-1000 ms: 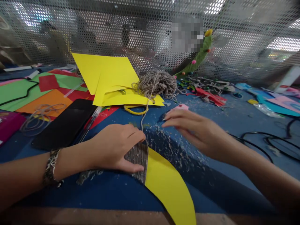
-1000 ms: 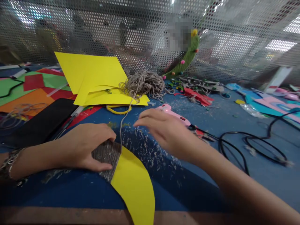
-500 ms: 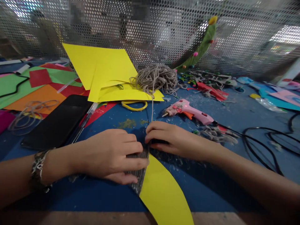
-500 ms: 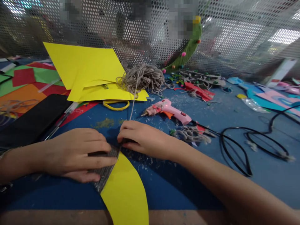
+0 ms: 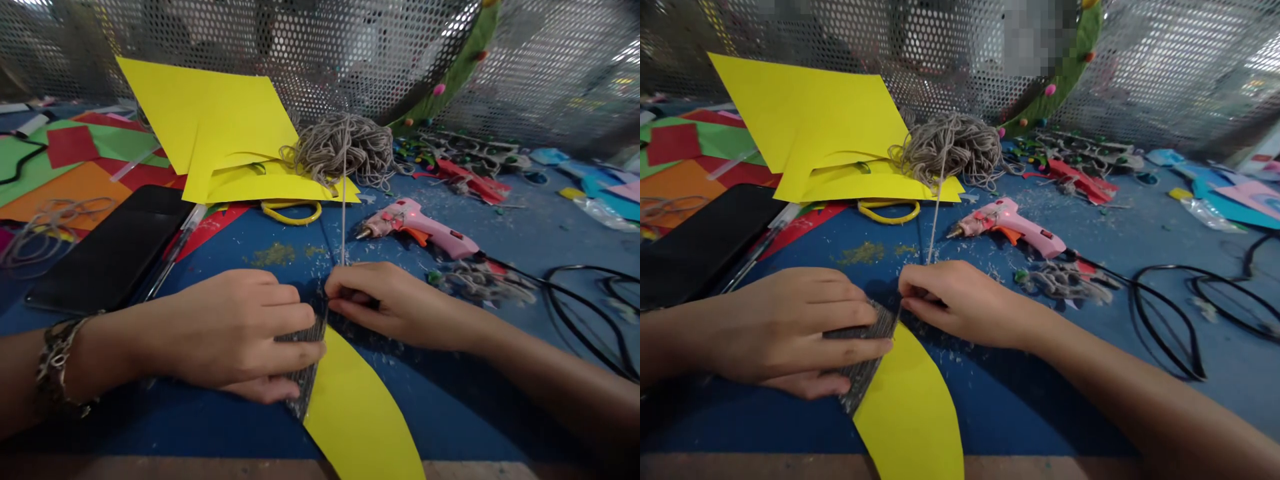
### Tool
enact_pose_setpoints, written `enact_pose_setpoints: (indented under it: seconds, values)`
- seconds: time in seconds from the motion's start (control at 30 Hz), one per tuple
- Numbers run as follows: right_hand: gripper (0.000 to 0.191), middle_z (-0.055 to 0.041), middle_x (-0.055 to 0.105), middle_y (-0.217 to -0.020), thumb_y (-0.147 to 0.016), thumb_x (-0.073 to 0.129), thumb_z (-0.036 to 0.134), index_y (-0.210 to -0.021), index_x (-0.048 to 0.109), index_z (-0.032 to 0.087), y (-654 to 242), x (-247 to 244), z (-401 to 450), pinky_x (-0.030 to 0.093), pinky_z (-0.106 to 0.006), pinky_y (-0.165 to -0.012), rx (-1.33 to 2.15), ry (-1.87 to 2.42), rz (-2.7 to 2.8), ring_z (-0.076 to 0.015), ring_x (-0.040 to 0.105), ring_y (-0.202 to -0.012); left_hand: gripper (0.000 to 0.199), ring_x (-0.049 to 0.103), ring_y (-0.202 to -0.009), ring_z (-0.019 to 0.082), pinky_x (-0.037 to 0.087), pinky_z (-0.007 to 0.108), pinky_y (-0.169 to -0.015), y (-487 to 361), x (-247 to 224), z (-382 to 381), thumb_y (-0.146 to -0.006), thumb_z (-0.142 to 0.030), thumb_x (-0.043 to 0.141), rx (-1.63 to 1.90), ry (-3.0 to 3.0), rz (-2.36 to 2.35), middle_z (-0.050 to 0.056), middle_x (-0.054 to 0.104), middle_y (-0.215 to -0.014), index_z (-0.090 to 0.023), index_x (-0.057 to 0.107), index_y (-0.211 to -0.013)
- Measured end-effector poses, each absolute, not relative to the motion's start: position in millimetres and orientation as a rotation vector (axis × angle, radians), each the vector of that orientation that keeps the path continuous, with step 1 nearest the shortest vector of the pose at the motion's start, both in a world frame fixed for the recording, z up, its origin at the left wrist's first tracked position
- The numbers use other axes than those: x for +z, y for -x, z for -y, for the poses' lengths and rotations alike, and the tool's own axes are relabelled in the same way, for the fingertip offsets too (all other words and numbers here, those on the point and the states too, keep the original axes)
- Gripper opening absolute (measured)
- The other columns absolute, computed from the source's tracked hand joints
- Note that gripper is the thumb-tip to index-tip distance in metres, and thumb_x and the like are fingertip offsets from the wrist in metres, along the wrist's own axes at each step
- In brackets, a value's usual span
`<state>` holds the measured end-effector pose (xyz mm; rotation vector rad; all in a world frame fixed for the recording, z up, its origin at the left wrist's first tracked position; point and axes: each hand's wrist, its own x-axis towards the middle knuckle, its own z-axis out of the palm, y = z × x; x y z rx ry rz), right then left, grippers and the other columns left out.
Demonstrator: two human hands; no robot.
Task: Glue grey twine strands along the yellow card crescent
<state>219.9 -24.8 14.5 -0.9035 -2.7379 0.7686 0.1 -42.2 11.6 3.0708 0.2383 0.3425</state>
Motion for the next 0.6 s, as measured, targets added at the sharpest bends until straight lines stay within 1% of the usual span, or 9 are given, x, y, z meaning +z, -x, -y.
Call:
enact_pose_setpoints:
  seconds: [0.2,0.5,0.6]
  values:
    - [0.008,0.0046,0.051,-0.06,-0.078,0.052,0.018,-0.07,0.051,0.017,-215,8,25,0.028,-0.016,-0.051,0.756,0.914,2.681,-0.0049,0.042,-0.052,0.025,0.054,-0.078,0.018,0.043,0.032,-0.067,0,11,39,-0.088,-0.034,0.043,0.354,-3.055,-0.234,0.004,0.061,-0.089,-0.019,0.059,-0.099]
    - [0.011,0.0064,0.043,-0.053,-0.073,0.051,0.015,-0.063,0.047,0.017,-209,10,28,0.023,-0.017,-0.048,0.728,1.048,2.659,-0.0051,0.036,-0.048,0.025,0.054,-0.076,0.018,0.042,0.031,-0.064,0,10,38,-0.087,-0.036,0.043,0.34,-3.049,-0.243,0.004,0.061,-0.088,-0.022,0.06,-0.099]
    - [0.011,0.0063,0.043,-0.052,-0.072,0.049,0.014,-0.063,0.045,0.018,-208,10,29,0.022,-0.018,-0.048,0.718,1.069,2.669,-0.0055,0.035,-0.048,0.024,0.054,-0.076,0.018,0.042,0.031,-0.065,1,10,38,-0.085,-0.035,0.045,0.335,-3.052,-0.242,0.003,0.061,-0.088,-0.023,0.06,-0.099]
